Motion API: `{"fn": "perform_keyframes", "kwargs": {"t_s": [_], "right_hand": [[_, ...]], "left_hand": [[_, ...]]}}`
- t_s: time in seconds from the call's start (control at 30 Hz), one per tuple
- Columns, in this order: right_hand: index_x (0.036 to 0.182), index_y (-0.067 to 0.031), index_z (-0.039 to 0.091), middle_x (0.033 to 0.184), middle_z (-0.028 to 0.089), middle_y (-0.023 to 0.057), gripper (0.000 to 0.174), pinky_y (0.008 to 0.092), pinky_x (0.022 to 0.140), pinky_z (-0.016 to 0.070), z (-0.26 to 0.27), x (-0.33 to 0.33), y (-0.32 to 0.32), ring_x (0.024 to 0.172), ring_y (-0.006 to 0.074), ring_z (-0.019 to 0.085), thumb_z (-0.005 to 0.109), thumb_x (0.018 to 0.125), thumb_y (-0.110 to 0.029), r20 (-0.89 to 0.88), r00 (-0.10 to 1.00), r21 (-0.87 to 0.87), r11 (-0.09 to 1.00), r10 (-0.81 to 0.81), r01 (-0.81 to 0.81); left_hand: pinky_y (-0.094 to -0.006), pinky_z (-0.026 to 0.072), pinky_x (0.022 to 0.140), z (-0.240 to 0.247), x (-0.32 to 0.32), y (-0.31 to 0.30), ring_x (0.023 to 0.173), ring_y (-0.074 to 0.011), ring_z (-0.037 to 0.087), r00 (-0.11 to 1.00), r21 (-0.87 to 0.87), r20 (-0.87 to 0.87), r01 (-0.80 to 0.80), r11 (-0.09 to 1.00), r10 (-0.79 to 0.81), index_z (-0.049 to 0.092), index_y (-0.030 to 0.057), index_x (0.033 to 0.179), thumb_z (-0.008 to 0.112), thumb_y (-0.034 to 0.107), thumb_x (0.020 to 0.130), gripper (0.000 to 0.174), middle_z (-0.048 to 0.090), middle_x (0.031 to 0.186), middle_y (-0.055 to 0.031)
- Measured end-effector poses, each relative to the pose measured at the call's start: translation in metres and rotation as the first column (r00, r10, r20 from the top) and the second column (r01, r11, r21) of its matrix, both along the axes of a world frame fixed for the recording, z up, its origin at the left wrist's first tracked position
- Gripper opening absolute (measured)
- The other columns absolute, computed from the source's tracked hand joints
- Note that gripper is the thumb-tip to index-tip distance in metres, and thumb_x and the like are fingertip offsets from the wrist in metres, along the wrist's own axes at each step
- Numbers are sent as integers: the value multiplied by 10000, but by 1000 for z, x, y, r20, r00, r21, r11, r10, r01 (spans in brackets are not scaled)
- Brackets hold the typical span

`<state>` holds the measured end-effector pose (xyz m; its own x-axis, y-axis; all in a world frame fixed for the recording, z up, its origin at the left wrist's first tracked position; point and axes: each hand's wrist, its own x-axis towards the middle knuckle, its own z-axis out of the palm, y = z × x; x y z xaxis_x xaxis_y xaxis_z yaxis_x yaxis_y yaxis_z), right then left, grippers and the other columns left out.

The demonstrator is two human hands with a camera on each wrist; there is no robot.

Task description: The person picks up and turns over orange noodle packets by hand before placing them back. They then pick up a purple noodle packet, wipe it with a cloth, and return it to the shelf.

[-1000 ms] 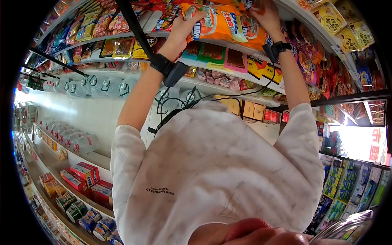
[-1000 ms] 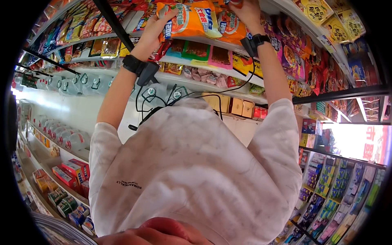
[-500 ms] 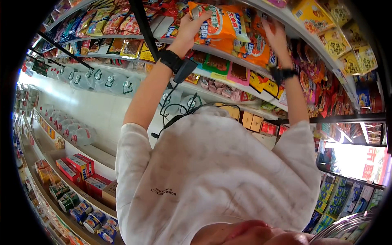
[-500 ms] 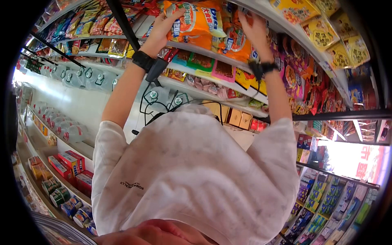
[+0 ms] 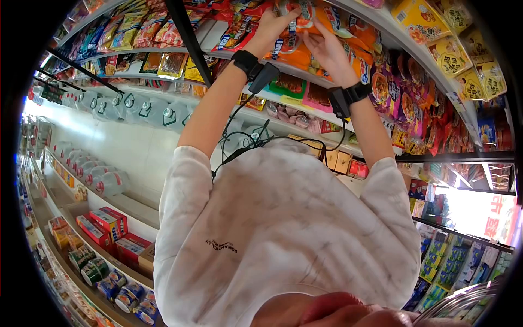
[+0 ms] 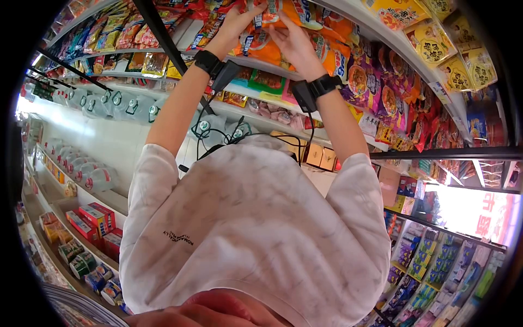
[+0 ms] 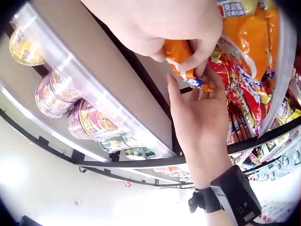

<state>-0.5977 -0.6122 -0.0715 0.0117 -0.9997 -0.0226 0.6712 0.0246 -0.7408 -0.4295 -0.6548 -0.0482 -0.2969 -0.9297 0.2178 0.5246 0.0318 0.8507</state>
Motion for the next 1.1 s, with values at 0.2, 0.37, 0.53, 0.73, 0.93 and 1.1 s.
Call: {"fn": "perform_keyframes", "kwargs": {"t_s": [0.2, 0.37, 0.53, 0.73, 0.93, 1.1], "right_hand": [[1202, 1, 539, 1151, 579, 215, 284, 456, 973, 534, -53, -46, -151, 1094, 376, 579, 589, 979, -167, 190, 975, -21, 992, -115, 121], [1085, -3, 629, 1065, 639, 202, 207, 419, 915, 569, -16, -32, -119, 1029, 372, 608, 621, 981, -182, 166, 986, 24, 1000, -24, 20], [1423, -42, 449, 1347, 556, 244, 480, 399, 1020, 503, 34, -4, -47, 1263, 367, 533, 431, 1050, -342, -804, 577, -341, 907, -145, -248], [1317, -87, 582, 1257, 639, 174, 483, 408, 935, 503, 55, 7, -78, 1152, 318, 605, 487, 1010, -449, -765, -404, -400, 861, -502, -313], [1332, -27, 560, 1248, 639, 162, 450, 370, 876, 513, 43, -25, -99, 1068, 281, 633, 555, 1008, -340, -909, -69, -338, 824, -411, -456], [1324, 36, 538, 1226, 638, 211, 504, 365, 838, 531, 33, 16, -86, 1020, 307, 651, 606, 989, -334, -749, -191, -594, 770, -635, -231]], "left_hand": [[-321, 561, 876, -13, 43, 1, 1029, -205, 667, 941, -121, 306, -113, 986, 146, 496, -10, 1316, 699, 342, 913, 572, 643, 1072, -119], [-343, 514, 980, 0, 111, 20, 1108, -251, 655, 920, -119, 389, -5, 993, 51, 549, 3, 1320, 575, 283, 992, 432, 624, 1242, -128], [-317, 507, 944, 42, 187, 82, 1095, -198, 662, 887, -241, 436, -47, 969, 152, 586, 12, 1295, 525, 282, 1010, 397, 679, 1170, -125], [-346, 507, 922, 87, 256, 173, 1053, -238, 667, 894, -139, 280, -323, 936, 350, 578, -47, 1257, 509, 246, 1019, 384, 680, 1126, -152], [-321, 543, 833, 112, 368, 310, 929, -200, 692, 506, -59, 272, -840, 539, 819, 640, -16, 1153, 533, 200, 1018, 277, 708, 983, -127], [-295, 532, 794, 122, 458, 438, 884, -201, 687, 91, -8, 156, -996, 94, 984, 638, -17, 1077, 521, 255, 1026, 301, 699, 903, -105]]}}
